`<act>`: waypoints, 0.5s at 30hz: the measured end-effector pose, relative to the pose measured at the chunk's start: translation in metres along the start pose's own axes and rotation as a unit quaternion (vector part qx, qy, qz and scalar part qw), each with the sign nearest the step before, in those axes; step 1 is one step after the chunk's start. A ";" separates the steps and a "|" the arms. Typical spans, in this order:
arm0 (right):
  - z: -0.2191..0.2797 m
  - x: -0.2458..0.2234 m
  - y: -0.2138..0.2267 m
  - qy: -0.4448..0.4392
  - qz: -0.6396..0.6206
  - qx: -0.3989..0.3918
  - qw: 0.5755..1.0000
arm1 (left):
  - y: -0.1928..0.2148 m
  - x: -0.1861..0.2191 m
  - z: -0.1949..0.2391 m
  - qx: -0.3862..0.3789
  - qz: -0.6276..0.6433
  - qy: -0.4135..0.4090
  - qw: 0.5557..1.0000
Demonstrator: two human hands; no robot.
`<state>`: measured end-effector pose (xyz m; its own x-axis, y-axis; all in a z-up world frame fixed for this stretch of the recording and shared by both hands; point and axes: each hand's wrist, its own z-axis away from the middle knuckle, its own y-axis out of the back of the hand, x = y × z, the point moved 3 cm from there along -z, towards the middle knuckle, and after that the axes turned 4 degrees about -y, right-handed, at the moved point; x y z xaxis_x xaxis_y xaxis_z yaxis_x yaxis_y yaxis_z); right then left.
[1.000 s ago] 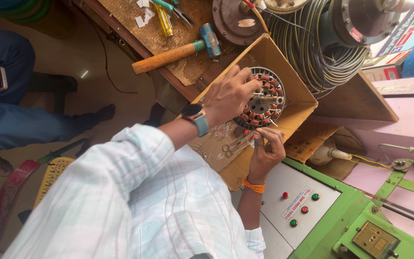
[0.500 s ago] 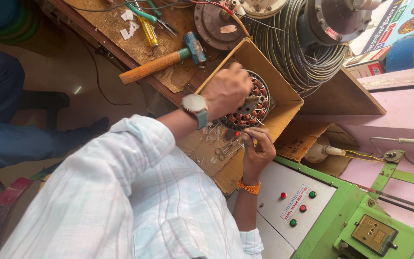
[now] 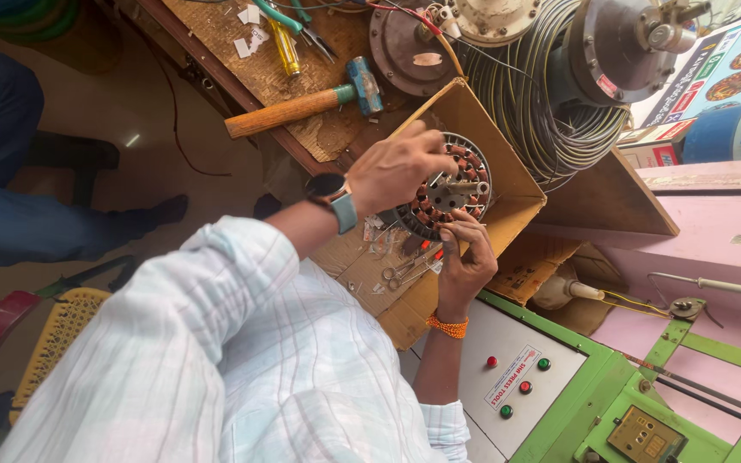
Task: The person works on a motor stator placed in a cardboard box, using shears to cut and trim white insulating material and inserting it into the stator slots. The person repeatedly cuts small pieces and tucks them into the copper windings.
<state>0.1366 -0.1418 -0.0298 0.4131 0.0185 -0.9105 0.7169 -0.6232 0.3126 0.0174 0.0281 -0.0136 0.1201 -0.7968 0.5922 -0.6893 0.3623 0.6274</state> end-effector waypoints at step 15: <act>0.001 0.002 0.005 -0.015 0.002 -0.018 1.000 | -0.004 -0.015 -0.075 -0.296 -0.142 -0.191 0.925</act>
<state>0.1398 -0.1457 -0.0301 0.3999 -0.0078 -0.9165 0.7351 -0.5945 0.3258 0.0723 0.0748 0.0132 -0.1033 -0.9724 0.2090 -0.1440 0.2225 0.9642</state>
